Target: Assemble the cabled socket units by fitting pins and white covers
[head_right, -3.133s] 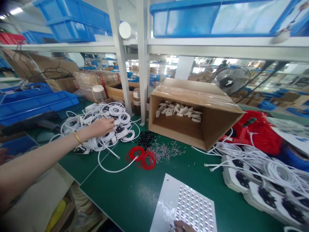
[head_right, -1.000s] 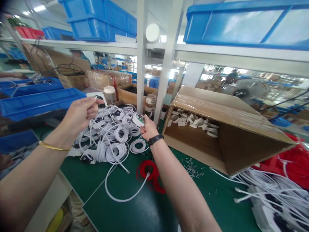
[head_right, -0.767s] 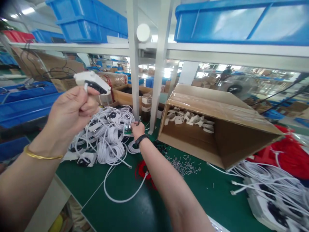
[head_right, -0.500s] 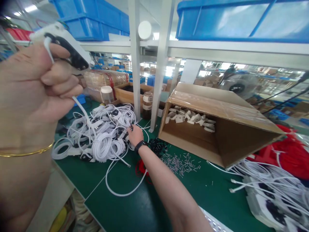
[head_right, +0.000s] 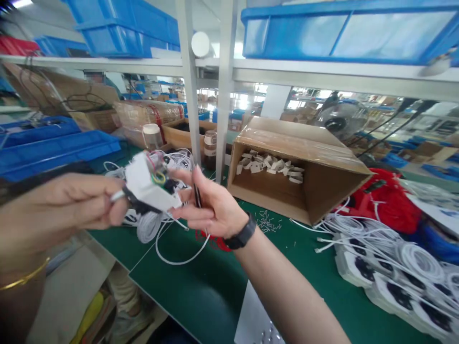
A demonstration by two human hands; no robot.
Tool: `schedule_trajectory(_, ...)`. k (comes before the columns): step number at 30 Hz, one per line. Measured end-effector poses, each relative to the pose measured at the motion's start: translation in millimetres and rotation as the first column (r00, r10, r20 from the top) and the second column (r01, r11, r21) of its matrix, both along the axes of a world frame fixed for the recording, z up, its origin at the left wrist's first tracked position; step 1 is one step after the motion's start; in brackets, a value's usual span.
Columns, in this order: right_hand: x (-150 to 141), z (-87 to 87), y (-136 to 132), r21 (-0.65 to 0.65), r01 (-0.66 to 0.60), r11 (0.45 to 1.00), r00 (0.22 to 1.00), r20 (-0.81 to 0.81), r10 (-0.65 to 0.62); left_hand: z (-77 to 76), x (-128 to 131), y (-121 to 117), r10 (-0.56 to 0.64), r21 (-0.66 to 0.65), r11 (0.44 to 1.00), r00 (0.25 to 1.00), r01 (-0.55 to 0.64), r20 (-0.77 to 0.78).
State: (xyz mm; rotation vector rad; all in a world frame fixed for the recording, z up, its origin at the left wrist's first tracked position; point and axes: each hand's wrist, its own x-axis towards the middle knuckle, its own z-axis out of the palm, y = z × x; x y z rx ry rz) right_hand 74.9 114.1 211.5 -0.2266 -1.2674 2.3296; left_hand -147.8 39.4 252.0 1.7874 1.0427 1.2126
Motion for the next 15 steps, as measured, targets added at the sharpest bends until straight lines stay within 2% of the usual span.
schedule_trajectory(1,10,-15.9,-11,-0.056,-0.018,0.998,1.0,-0.002,0.017,-9.5,3,-6,-0.104,-0.03,0.995,0.978,0.1,-0.182)
schedule_trajectory(3,28,-51.4,-36,-0.172,-0.027,0.985,1.0,0.004,0.028,-27.2,15,-14,-0.259,-0.084,0.965,0.86,0.248,-0.439)
schedule_trajectory(6,48,-100.6,-73,-0.328,0.02,0.945,0.999,0.049,-0.004,-53.3,38,-20,-0.391,-0.121,0.916,0.777,0.383,-0.493)
schedule_trajectory(9,61,-131.8,-106,-0.45,0.099,0.887,0.994,0.085,-0.068,-84.0,59,-19,-0.496,-0.155,0.861,0.734,0.484,-0.463)
schedule_trajectory(11,67,-142.2,-123,-0.469,0.181,0.864,0.983,0.108,-0.147,-108.7,70,-16,-0.447,-0.115,0.884,0.746,0.453,-0.493)
schedule_trajectory(12,69,-145.4,-129,-0.454,0.25,0.856,0.968,0.128,-0.215,-122.1,75,-14,-0.385,-0.083,0.909,0.751,0.408,-0.536)
schedule_trajectory(15,76,-153.5,-139,-0.316,0.512,0.799,0.857,0.255,-0.448,-162.5,86,-13,-0.161,0.044,0.964,0.703,0.263,-0.693)
